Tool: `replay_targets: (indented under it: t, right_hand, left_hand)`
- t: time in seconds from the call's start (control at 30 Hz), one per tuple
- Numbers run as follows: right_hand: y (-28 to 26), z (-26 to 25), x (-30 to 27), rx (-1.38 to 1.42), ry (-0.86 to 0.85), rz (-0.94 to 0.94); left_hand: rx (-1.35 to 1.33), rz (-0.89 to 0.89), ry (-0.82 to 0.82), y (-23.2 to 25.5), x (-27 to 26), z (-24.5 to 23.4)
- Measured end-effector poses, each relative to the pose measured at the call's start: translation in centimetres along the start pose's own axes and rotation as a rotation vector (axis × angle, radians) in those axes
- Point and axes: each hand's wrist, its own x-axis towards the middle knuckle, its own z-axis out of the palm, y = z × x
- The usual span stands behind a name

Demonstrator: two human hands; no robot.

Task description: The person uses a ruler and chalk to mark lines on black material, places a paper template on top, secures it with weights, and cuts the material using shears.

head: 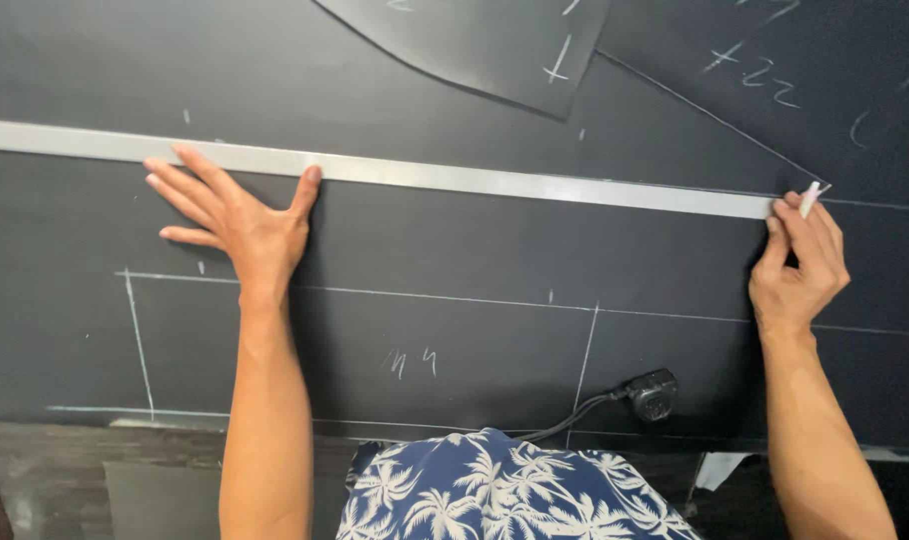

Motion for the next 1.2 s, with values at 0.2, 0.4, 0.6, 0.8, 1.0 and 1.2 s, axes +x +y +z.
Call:
replay_targets:
  t: [0.2, 0.4, 0.6, 0.8, 1.0, 1.2]
  right_hand:
    - [-0.7, -0.1, 0.5, 0.021, 0.012, 0.038]
    - [-0.1, -0.4, 0.3, 0.000, -0.001, 0.044]
    - [0.2, -0.3, -0.3, -0.031, -0.027, -0.042]
    - [1.7, 0.1, -1.3, -0.032, -0.021, -0.047]
    - [0.1, -0.4, 0.1, -0.032, -0.017, -0.061]
    - [-5.8, -3.6, 4.2, -0.004, -0.021, 0.023]
  left_hand:
    - [-0.010, 0.012, -0.003, -0.5, 0.1, 0.5]
    - [0.008, 0.025, 0.013, -1.0, 0.4, 0.8]
    - [-0.013, 0.007, 0.055, -0.1, 0.0, 0.6]
    - [-0.018, -0.036, -0.001, 1.0, 0.0, -0.2]
    - [-0.017, -0.032, 0.005, 0.7, 0.0, 0.0]
    - [0.000, -0.031, -0.019, 0.8, 0.1, -0.2]
